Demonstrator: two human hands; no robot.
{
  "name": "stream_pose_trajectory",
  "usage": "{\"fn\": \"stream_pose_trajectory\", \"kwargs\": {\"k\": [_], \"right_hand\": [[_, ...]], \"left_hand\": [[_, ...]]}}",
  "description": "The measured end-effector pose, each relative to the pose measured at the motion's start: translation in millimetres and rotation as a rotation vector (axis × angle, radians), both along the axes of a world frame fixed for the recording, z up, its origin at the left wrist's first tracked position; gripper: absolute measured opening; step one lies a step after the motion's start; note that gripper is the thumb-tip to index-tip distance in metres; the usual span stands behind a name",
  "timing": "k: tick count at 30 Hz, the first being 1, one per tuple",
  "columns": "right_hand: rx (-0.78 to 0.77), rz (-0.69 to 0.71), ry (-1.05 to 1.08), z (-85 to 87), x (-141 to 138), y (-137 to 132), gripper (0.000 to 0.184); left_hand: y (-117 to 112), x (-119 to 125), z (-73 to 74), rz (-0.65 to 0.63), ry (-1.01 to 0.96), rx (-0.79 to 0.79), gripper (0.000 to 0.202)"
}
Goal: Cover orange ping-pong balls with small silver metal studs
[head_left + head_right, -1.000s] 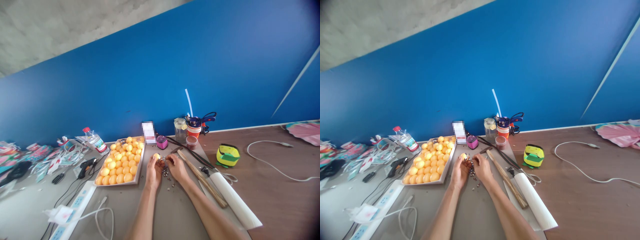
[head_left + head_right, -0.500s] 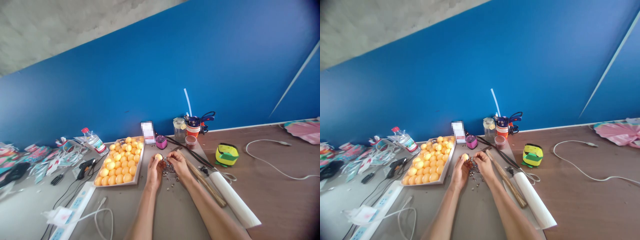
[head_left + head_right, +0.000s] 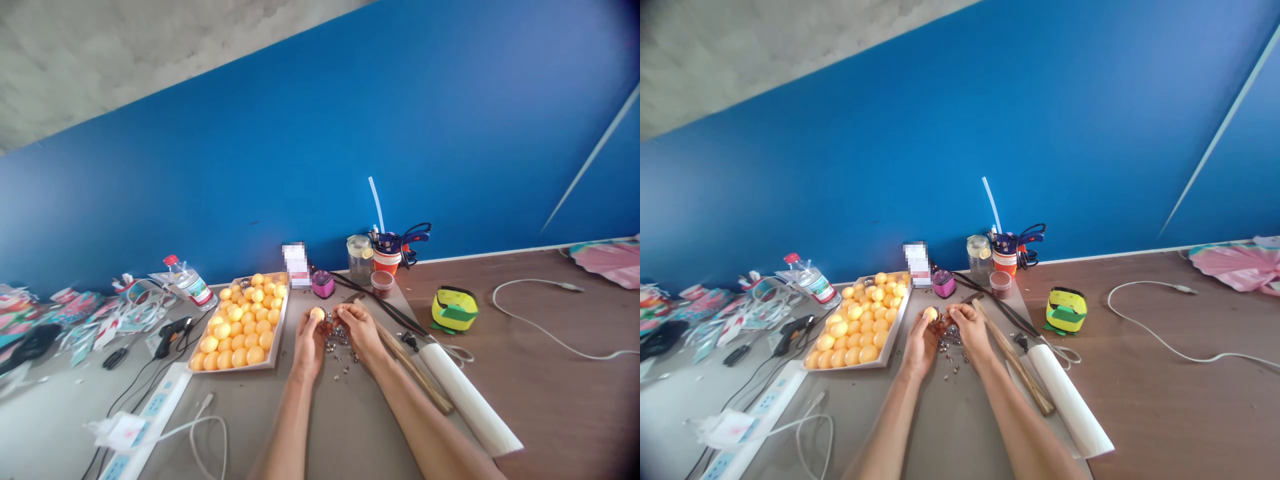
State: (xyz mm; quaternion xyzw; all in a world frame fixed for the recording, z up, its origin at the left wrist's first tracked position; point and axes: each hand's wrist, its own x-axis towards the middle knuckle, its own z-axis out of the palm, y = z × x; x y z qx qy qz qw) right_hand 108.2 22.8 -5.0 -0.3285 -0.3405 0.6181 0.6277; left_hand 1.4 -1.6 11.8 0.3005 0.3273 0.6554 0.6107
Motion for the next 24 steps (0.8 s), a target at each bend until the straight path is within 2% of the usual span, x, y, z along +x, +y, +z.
{"fn": "stream_pose_trajectory", "kwargs": {"k": [6, 13, 24], "right_hand": [[-0.015, 0.048, 0.021, -0.8, -1.0, 1.4, 0.030], [-0.006, 0.095, -0.117, -0.4, -1.2, -0.9, 0.029], [-0.011, 0.177, -0.030, 2.0, -4.6, -3.2, 0.028]], "left_hand": [[0.1, 0.1, 0.1, -0.016, -0.012, 0.010, 0.025], [0.7, 0.5, -1.2, 0.018, -0.036, -0.022, 0.027], [-1.9, 2.0, 0.9, -0.030, -0.023, -0.013, 0.024]]}}
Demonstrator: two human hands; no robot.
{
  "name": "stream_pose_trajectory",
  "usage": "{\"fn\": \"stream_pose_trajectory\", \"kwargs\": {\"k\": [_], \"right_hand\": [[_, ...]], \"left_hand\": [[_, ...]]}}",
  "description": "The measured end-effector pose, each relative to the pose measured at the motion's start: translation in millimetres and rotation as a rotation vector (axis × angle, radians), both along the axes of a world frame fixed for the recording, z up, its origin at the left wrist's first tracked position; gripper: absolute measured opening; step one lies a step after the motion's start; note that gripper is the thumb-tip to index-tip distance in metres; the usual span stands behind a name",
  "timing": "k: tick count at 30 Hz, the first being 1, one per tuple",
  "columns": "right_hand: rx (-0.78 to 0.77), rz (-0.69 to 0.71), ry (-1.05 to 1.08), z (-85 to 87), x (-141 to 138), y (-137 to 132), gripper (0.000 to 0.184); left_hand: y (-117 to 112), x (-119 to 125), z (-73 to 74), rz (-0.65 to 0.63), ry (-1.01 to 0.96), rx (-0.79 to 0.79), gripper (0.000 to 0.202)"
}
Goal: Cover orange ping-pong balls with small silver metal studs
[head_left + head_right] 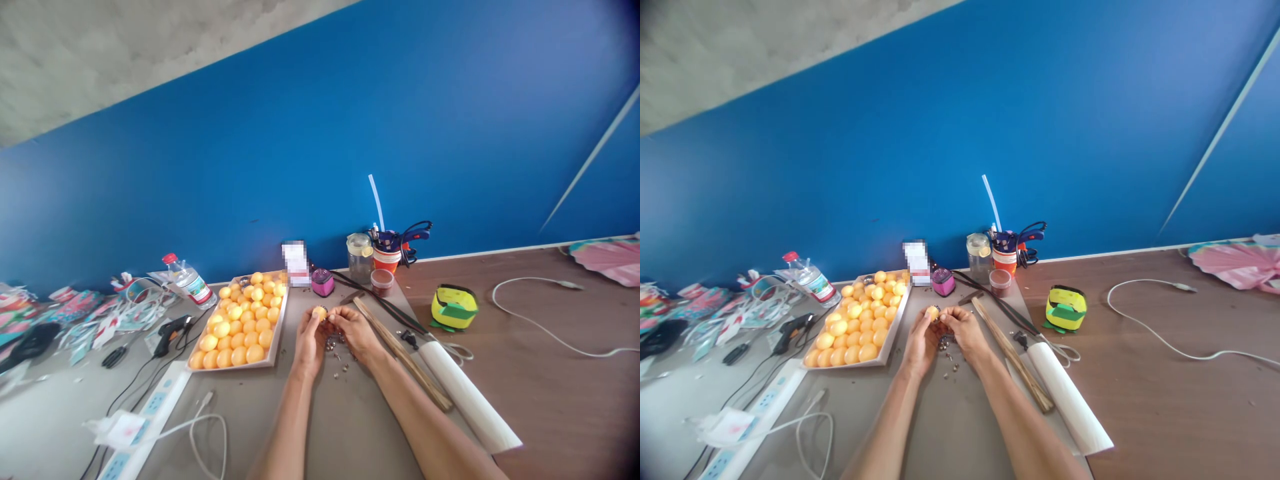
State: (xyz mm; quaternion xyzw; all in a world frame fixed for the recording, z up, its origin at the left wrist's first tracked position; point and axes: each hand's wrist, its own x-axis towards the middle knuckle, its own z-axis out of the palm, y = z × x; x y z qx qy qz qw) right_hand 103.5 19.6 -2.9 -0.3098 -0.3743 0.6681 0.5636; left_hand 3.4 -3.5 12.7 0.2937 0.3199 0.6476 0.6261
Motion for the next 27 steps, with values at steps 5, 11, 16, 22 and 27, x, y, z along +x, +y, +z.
{"fn": "stream_pose_trajectory", "kwargs": {"k": [5, 11, 16, 22, 27], "right_hand": [[0.004, 0.003, -0.014, -0.8, 0.3, 0.0, 0.029], [0.010, 0.012, -0.015, -1.4, 1.2, -1.0, 0.030], [-0.016, 0.012, -0.026, -1.2, 1.6, -0.5, 0.029], [-0.020, 0.024, -0.023, -2.6, 2.4, 1.1, 0.027], [-0.008, 0.024, -0.063, -0.9, 3.8, 0.2, 0.026]], "left_hand": [[0.2, 0.0, -0.8, 0.006, 0.018, 0.003, 0.024], [-0.2, 0.5, -0.7, -0.002, 0.024, 0.008, 0.023], [0.9, -0.2, -1.2, -0.002, 0.031, 0.007, 0.025], [0.4, -0.2, -5.1, 0.004, 0.051, 0.005, 0.023], [-0.6, -0.3, -10.0, 0.027, 0.112, 0.023, 0.023]]}}
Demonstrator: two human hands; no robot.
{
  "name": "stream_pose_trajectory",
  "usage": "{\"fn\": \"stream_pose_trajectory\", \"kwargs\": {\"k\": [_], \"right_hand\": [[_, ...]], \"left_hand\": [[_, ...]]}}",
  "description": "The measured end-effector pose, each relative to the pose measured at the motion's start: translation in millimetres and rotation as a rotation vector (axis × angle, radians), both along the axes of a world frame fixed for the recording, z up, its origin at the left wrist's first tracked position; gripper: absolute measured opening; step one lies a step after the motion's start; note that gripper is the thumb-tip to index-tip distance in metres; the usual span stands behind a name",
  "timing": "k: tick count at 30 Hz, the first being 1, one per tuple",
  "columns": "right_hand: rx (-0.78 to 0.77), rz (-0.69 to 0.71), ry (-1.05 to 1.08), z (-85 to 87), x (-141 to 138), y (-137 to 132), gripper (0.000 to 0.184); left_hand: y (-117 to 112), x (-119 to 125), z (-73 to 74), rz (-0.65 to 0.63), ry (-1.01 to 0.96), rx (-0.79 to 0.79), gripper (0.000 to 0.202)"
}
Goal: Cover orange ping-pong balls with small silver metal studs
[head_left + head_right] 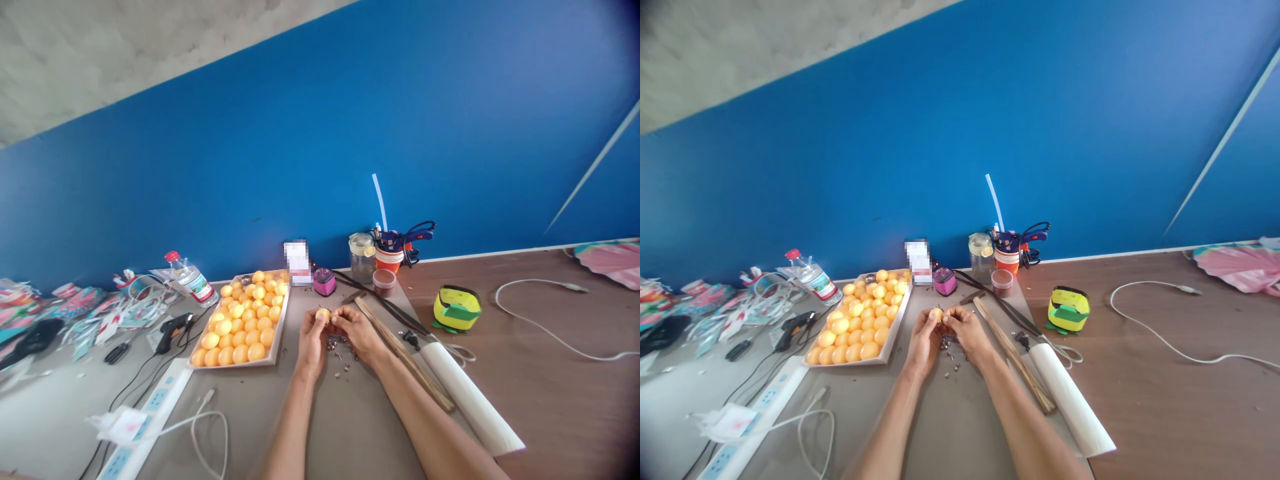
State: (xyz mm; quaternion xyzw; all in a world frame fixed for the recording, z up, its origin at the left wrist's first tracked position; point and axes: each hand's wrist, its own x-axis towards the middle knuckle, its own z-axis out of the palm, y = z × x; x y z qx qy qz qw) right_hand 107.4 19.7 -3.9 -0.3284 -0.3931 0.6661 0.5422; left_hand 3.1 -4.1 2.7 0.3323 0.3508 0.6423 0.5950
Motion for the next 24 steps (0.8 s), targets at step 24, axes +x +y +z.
{"fn": "stream_pose_trajectory", "kwargs": {"k": [24], "right_hand": [[0.520, -0.226, -1.251, -4.4, 6, -6, 0.022]], "left_hand": [[6, -5, 5.9, 0.036, -0.085, -0.021, 0.027]]}}
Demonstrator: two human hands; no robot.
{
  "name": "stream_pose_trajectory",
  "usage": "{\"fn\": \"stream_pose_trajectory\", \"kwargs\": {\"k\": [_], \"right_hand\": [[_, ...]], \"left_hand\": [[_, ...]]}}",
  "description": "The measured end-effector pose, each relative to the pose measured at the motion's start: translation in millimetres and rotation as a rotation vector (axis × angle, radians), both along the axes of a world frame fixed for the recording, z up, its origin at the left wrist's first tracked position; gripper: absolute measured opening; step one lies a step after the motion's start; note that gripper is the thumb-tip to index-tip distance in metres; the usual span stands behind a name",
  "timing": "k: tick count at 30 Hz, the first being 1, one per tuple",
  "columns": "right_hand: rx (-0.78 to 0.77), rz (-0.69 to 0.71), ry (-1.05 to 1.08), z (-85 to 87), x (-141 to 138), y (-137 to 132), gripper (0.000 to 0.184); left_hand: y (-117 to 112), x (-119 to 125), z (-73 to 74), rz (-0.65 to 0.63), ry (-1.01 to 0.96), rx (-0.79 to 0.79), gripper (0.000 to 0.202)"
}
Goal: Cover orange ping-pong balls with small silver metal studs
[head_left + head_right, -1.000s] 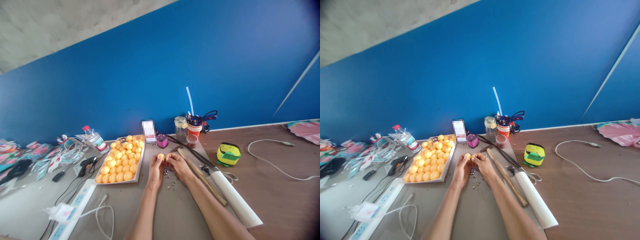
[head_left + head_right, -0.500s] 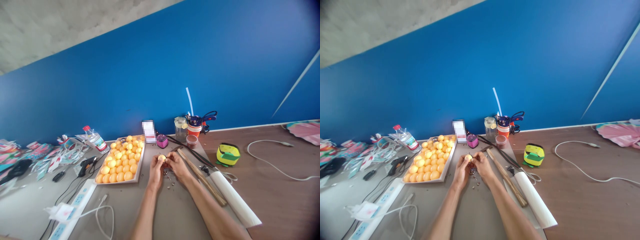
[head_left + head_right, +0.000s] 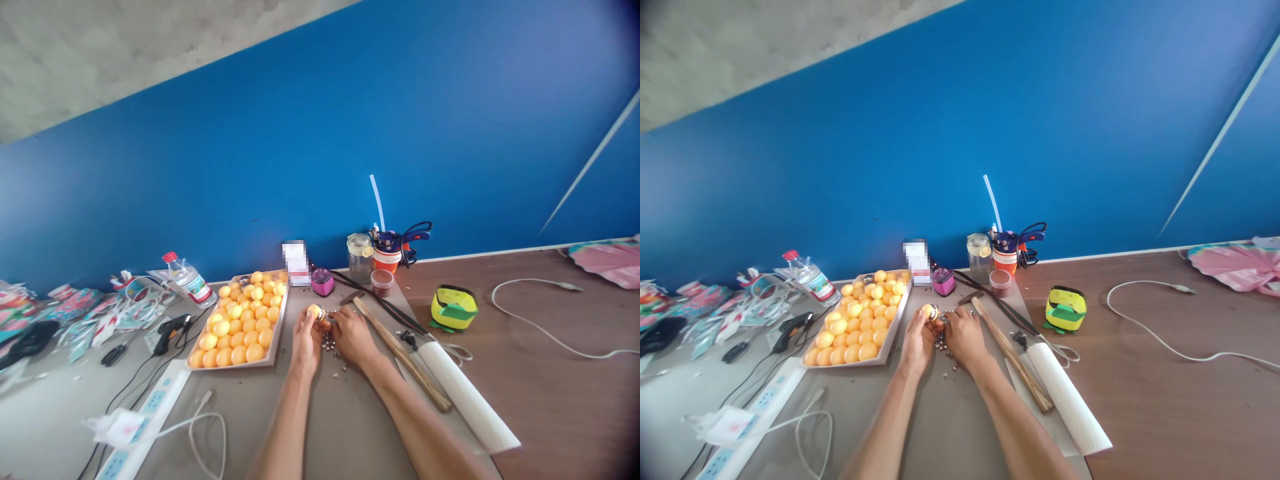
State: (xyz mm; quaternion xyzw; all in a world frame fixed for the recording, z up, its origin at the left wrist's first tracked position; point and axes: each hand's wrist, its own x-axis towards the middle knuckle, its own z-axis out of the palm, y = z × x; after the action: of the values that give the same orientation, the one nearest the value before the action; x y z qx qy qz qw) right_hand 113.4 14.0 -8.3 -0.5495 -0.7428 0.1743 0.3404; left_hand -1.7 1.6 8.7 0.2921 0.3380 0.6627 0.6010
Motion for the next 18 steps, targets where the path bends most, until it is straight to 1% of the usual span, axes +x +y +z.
{"fn": "stream_pose_trajectory", "kwargs": {"k": [1, 3, 5, 7, 13, 16, 18], "right_hand": [[0.006, -0.005, -0.118, 1.1, -2.3, -3.6, 0.021], [0.006, -0.002, -0.283, 3.7, -5.8, -8.8, 0.020], [-0.004, 0.009, -0.368, 5.9, -7.1, -10.7, 0.019], [-0.013, 0.012, -0.403, 6.5, -6.7, -10.1, 0.020], [0.010, -0.023, -0.363, 2.7, -4.1, -6.7, 0.021], [0.039, -0.075, -0.289, 1.6, -3.7, -5.5, 0.021], [0.041, -0.122, -0.204, 1.4, -3.1, -3.9, 0.022]], "left_hand": [[0.0, -0.3, 0.2, 0.004, 0.007, 0.004, 0.027], [-0.2, -0.5, 0.7, 0.015, 0.016, 0.008, 0.026], [-0.6, -0.4, 0.5, 0.021, 0.020, 0.004, 0.026], [-0.6, -0.3, -0.5, 0.019, 0.024, -0.004, 0.026], [0.8, -0.3, -5.0, 0.025, 0.017, 0.002, 0.025], [1.7, -0.8, -5.6, 0.034, 0.011, -0.009, 0.025], [2.0, -1.4, -5.6, 0.034, -0.003, -0.022, 0.026]]}}
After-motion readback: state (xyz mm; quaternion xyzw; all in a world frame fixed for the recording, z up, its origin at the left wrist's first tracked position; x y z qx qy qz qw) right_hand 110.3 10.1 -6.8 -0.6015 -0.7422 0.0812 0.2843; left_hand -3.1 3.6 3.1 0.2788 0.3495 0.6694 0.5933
